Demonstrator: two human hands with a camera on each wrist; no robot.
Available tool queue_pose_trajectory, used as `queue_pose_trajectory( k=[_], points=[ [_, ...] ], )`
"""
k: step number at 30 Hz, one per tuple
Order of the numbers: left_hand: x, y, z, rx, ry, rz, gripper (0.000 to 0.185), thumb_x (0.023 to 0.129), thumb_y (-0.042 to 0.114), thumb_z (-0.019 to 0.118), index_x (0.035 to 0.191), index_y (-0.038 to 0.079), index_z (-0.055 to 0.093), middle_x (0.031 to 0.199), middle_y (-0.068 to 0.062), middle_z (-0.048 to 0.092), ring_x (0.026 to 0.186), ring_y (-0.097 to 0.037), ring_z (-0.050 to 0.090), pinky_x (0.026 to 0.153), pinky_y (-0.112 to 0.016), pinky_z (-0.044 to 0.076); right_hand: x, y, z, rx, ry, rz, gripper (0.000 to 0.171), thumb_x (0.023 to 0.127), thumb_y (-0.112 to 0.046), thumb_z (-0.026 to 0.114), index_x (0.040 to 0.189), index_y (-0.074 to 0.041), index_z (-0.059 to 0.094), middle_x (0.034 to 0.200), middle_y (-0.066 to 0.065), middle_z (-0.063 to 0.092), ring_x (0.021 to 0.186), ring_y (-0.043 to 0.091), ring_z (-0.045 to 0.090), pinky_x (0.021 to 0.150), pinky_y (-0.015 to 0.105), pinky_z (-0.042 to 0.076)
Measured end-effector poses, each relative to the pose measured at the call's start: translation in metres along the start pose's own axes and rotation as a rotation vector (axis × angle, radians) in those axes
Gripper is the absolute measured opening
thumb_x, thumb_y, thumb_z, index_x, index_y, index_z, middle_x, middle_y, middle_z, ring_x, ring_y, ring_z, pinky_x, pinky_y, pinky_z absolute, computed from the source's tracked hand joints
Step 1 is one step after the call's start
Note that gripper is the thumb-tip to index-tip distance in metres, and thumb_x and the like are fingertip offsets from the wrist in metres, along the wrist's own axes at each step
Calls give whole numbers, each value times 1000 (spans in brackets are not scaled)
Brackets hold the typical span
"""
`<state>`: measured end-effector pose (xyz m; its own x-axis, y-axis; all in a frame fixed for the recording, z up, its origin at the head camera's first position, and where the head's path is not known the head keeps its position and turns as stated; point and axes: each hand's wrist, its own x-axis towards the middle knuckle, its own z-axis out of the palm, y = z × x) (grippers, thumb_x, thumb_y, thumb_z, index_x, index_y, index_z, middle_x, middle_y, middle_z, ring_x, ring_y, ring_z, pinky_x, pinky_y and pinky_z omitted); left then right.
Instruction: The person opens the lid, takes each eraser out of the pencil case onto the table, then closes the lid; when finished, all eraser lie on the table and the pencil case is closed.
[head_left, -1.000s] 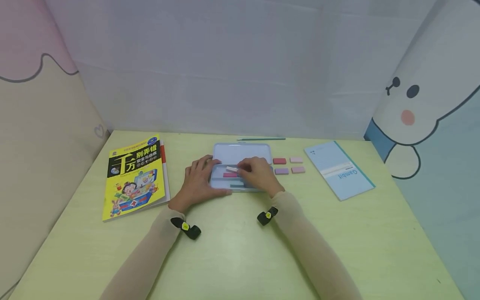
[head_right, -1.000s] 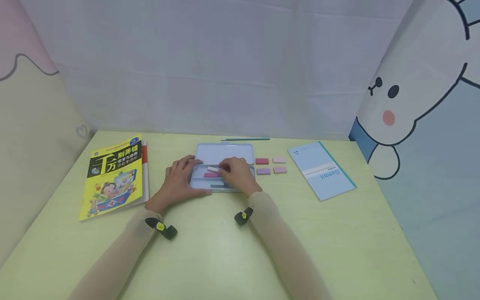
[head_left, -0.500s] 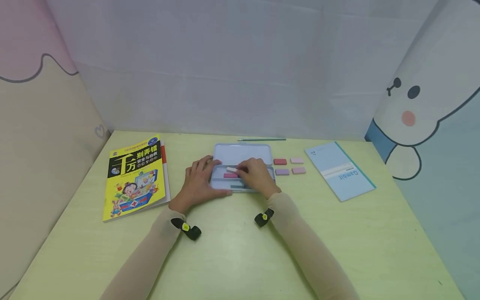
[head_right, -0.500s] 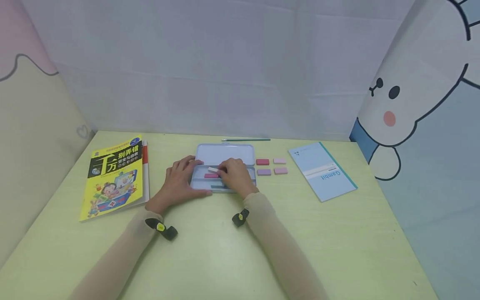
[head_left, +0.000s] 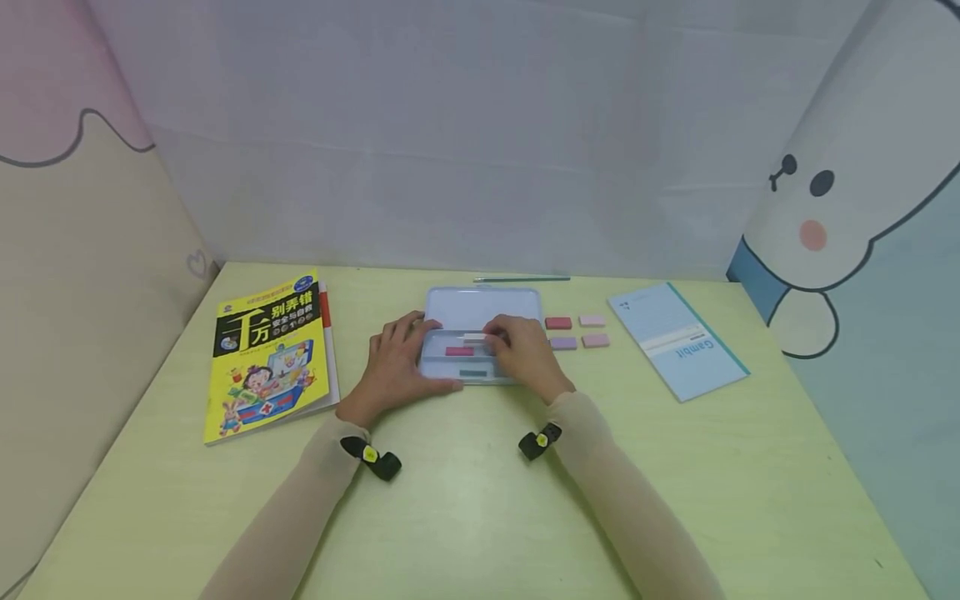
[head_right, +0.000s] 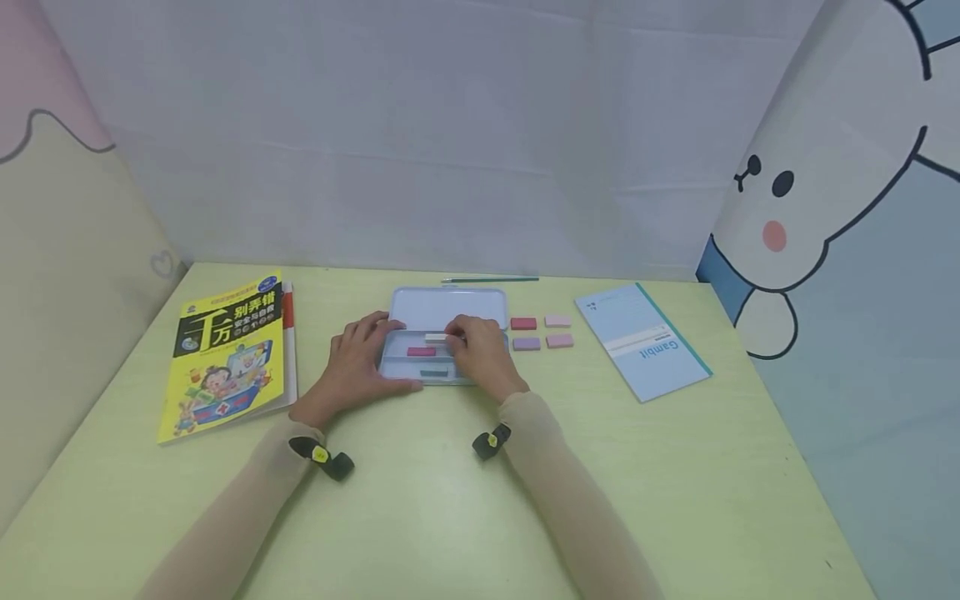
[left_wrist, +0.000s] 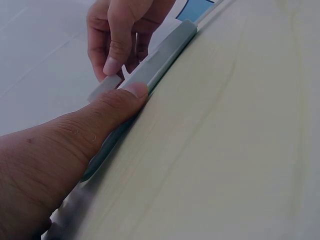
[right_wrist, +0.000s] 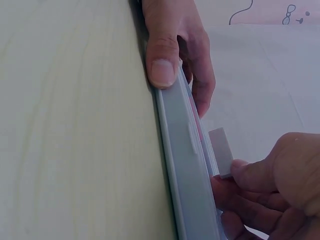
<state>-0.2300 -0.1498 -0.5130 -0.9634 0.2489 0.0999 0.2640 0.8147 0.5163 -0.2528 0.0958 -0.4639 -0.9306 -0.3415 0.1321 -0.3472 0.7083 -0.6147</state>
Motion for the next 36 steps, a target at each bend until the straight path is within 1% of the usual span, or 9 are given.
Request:
queue_pose_trajectory(
  k=[8,12,15,17,19,21,25,31,36],
  points=[
    [0,1,0,2,1,-5,103,75,74,85,158,26,47,173,-11,31,156,-40,28,121,-65,28,-16,4,-18,46,61,21,17,104,-9,66,115,-3,76,108,13,81,81,19,72,78,33,53],
    [0,1,0,0,-1,-5,103,74,74,85,158,26,47,173,-11,31,156,-40,28,121,-64,28,-25,12,-28,53,75,22,16,103,-7,66,115,-1,76,103,15,81,76,17,70,74,30,51],
    [0,0,1,3,0,-6,103,74,74,85,157,26,48,172,-10,32,156,-40,28,120,-64,28,-31,20,-35,33,95,9,15,103,-6,68,114,0,77,101,16,81,71,16,64,72,30,47],
    [1,-1,2,5,2,-7,103,73,74,85,157,27,48,172,-10,32,156,-40,28,120,-64,28,-35,27,-39,17,111,-6,14,102,-4,68,112,0,77,103,17,81,69,16,62,72,29,45],
    [1,-2,2,10,4,-8,103,73,75,85,157,27,48,173,-10,31,156,-40,28,120,-64,28,-38,32,-44,11,123,-13,13,102,-3,68,111,1,77,107,19,81,70,17,61,71,29,45],
    [2,-3,3,10,4,-7,103,73,75,84,157,28,48,173,-10,31,156,-40,28,120,-64,29,-41,38,-47,6,127,-10,13,101,-2,67,110,1,76,110,19,81,73,18,65,73,30,48],
    [2,-4,3,10,8,-7,103,73,76,84,157,28,48,173,-10,32,156,-40,29,119,-65,29,-47,45,-54,2,115,18,14,103,-2,66,112,1,76,112,19,81,80,23,76,77,33,53],
    [1,-3,2,21,-3,-8,104,73,76,84,157,28,47,173,-10,31,157,-40,28,119,-65,29,-54,55,-60,-21,123,46,15,102,2,63,111,1,75,108,18,81,81,22,74,74,28,52],
    [1,1,-1,10,-15,-17,103,74,74,84,157,27,47,173,-10,31,157,-40,27,120,-64,28,-61,65,-64,-41,143,46,15,102,1,64,112,1,76,105,18,81,80,23,77,77,32,54]
  ],
)
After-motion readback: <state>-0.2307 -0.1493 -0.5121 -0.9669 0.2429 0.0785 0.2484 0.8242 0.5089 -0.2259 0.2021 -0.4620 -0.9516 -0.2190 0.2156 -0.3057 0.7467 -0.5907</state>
